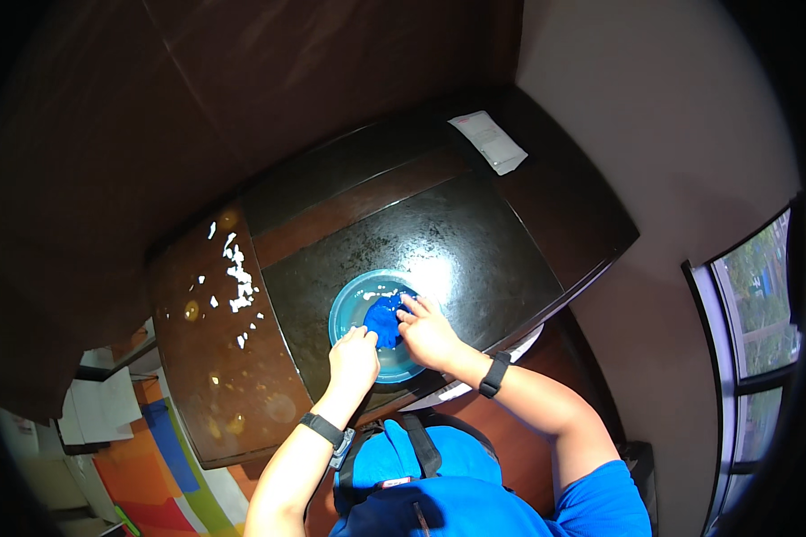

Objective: Cleaning a wooden desk using a cloth and a bowl of water.

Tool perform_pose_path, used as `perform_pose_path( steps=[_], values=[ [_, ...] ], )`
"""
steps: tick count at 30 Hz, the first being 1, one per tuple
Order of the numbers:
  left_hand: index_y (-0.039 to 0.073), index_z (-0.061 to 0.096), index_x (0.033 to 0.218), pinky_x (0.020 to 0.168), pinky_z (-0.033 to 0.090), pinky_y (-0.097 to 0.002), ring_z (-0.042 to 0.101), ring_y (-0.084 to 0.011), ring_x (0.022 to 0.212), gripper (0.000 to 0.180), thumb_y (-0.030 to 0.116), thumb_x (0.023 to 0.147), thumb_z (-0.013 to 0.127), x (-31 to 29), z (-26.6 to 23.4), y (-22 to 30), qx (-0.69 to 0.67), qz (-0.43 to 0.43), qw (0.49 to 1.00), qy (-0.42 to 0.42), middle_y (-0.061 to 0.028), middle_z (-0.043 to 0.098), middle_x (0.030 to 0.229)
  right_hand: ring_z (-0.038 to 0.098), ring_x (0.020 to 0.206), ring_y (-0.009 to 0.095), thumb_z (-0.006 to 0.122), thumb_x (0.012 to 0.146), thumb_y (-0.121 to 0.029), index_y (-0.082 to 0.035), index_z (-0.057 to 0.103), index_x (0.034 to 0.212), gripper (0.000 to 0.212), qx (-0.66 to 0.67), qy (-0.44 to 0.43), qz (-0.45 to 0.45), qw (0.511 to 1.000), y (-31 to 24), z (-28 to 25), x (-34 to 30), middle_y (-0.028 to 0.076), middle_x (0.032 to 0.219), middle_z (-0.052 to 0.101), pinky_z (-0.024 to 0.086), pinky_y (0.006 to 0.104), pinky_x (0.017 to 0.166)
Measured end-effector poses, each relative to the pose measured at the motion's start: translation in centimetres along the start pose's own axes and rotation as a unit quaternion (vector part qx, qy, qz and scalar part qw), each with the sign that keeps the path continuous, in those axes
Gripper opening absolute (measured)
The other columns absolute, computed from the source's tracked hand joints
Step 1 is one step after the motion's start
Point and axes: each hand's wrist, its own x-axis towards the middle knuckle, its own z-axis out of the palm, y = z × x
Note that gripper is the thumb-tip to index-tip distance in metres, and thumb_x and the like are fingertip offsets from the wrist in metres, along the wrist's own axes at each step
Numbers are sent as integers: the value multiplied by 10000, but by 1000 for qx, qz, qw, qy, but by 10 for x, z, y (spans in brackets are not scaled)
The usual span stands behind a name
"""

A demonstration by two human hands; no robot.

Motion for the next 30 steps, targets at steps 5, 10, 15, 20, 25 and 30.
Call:
perform_pose_path(
  steps=[5,10,15,20,25,30],
  values=[
    [57,630,806,852,489,-410,628,-297,933,116,38,709,569,11,20,7,58,-48,991,-111,-164,653,901,543,1158,320,558,739,-119,-3,681,903,236,34,-73,-33,996,8,27,7,176,1144,625,402,397,1000],
    [64,639,841,937,421,-503,617,-315,972,166,40,698,558,14,38,9,94,-75,989,-86,-167,657,911,543,1158,304,569,731,-96,-8,664,977,278,38,-128,-45,990,10,35,15,162,1178,609,416,387,1002],
    [68,621,889,932,423,-497,620,-313,956,162,66,736,568,17,28,10,91,-72,987,-115,-162,654,890,620,1000,284,558,780,-121,-41,653,931,196,57,-181,1,982,15,36,10,145,1030,656,500,398,856],
    [77,562,877,756,454,-404,635,-274,710,96,135,809,597,11,-8,6,82,-31,996,9,-100,625,706,650,758,335,543,856,-214,-59,602,871,166,150,-118,105,976,2,-19,15,149,808,656,524,457,662],
    [69,555,853,651,445,-394,595,-278,663,135,182,821,620,20,-61,9,91,-11,994,66,-103,590,696,645,708,357,530,886,-266,-52,571,855,219,177,35,171,969,0,-60,22,165,766,646,520,472,614],
    [73,577,882,644,456,-398,590,-278,698,137,160,798,641,23,-78,2,60,11,995,82,-99,588,717,640,740,328,573,857,-233,-79,632,905,172,167,63,211,961,-11,-89,26,130,783,643,515,429,635]
  ],
)
